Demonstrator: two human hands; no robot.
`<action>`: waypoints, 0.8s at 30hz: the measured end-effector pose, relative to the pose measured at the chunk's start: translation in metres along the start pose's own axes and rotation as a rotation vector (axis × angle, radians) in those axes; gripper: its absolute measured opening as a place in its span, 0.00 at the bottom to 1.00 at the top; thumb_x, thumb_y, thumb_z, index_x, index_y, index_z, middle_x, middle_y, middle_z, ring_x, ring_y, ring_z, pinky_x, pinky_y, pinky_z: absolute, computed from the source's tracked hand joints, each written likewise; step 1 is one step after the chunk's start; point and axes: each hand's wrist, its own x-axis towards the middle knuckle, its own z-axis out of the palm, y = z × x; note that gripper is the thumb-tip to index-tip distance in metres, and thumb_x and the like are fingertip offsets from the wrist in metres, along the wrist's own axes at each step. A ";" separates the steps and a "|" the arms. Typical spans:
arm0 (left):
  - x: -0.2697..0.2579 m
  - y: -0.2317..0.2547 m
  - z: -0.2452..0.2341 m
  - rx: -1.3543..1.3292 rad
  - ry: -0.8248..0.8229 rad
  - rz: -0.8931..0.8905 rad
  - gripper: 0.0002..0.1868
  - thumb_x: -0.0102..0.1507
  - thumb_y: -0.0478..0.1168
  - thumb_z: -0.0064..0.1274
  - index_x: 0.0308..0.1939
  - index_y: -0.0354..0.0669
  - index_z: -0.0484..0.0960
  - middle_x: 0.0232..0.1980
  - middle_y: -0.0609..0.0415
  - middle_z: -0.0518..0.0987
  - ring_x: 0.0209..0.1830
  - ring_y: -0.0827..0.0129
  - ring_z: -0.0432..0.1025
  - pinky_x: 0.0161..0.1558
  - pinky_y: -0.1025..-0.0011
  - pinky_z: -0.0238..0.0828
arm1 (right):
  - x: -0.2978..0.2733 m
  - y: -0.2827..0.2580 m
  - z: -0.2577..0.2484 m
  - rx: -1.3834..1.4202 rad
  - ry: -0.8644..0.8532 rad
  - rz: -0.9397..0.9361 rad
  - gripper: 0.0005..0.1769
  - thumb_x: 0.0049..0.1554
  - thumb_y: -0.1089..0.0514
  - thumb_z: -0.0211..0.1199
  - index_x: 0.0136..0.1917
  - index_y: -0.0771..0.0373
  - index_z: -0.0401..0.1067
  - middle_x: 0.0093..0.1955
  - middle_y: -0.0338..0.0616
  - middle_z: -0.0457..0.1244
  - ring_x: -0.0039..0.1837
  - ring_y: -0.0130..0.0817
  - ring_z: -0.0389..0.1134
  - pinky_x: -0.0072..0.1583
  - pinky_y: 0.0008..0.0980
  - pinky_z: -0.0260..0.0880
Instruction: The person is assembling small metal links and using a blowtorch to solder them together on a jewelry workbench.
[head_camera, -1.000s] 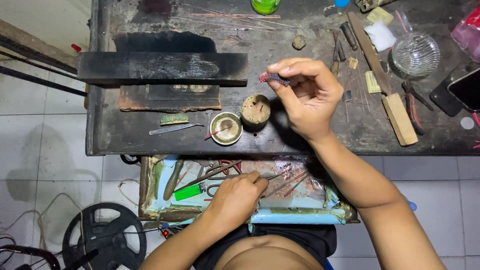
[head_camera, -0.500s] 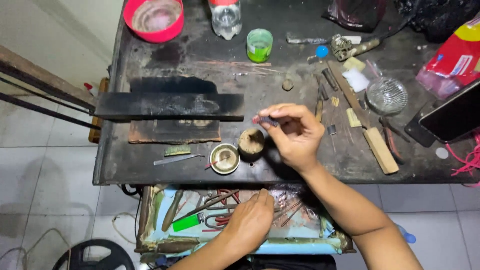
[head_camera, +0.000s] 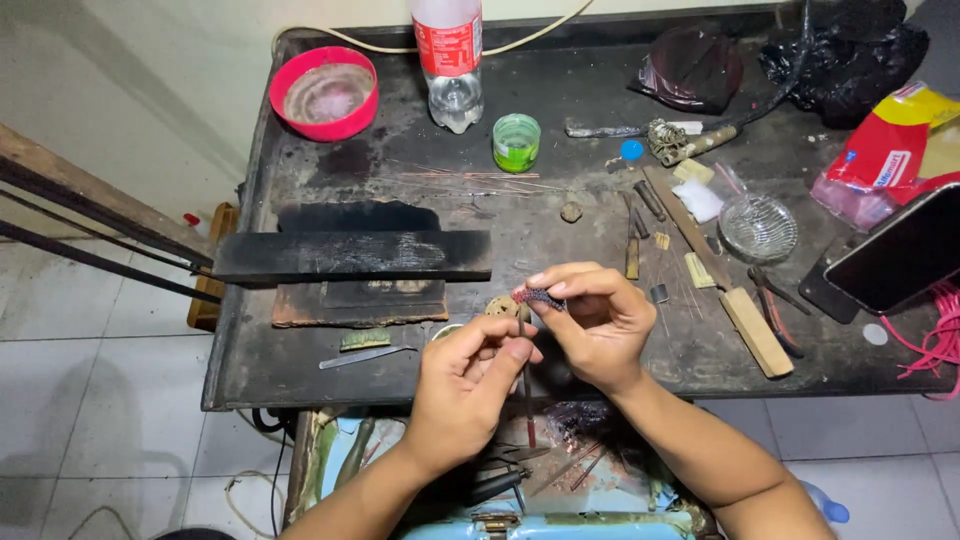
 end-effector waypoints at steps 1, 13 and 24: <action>0.001 -0.002 0.001 -0.030 0.007 -0.042 0.07 0.66 0.36 0.54 0.45 0.35 0.81 0.37 0.46 0.86 0.32 0.76 0.77 0.33 0.80 0.74 | -0.001 0.000 0.000 -0.011 0.003 0.000 0.12 0.55 0.75 0.67 0.48 0.67 0.67 0.48 0.59 0.68 0.52 0.44 0.75 0.55 0.38 0.86; 0.005 -0.011 0.000 -0.073 0.018 -0.005 0.05 0.67 0.34 0.53 0.44 0.34 0.80 0.40 0.50 0.82 0.39 0.70 0.81 0.43 0.78 0.79 | -0.001 0.004 -0.001 -0.027 -0.033 -0.017 0.11 0.56 0.71 0.68 0.48 0.66 0.68 0.48 0.57 0.69 0.53 0.44 0.75 0.56 0.35 0.83; 0.007 -0.025 -0.008 -0.222 0.053 -0.104 0.06 0.64 0.34 0.61 0.39 0.39 0.78 0.30 0.59 0.72 0.27 0.79 0.64 0.31 0.80 0.62 | 0.000 0.007 0.001 0.035 -0.085 0.002 0.11 0.55 0.74 0.68 0.49 0.67 0.69 0.49 0.58 0.69 0.53 0.46 0.75 0.57 0.39 0.84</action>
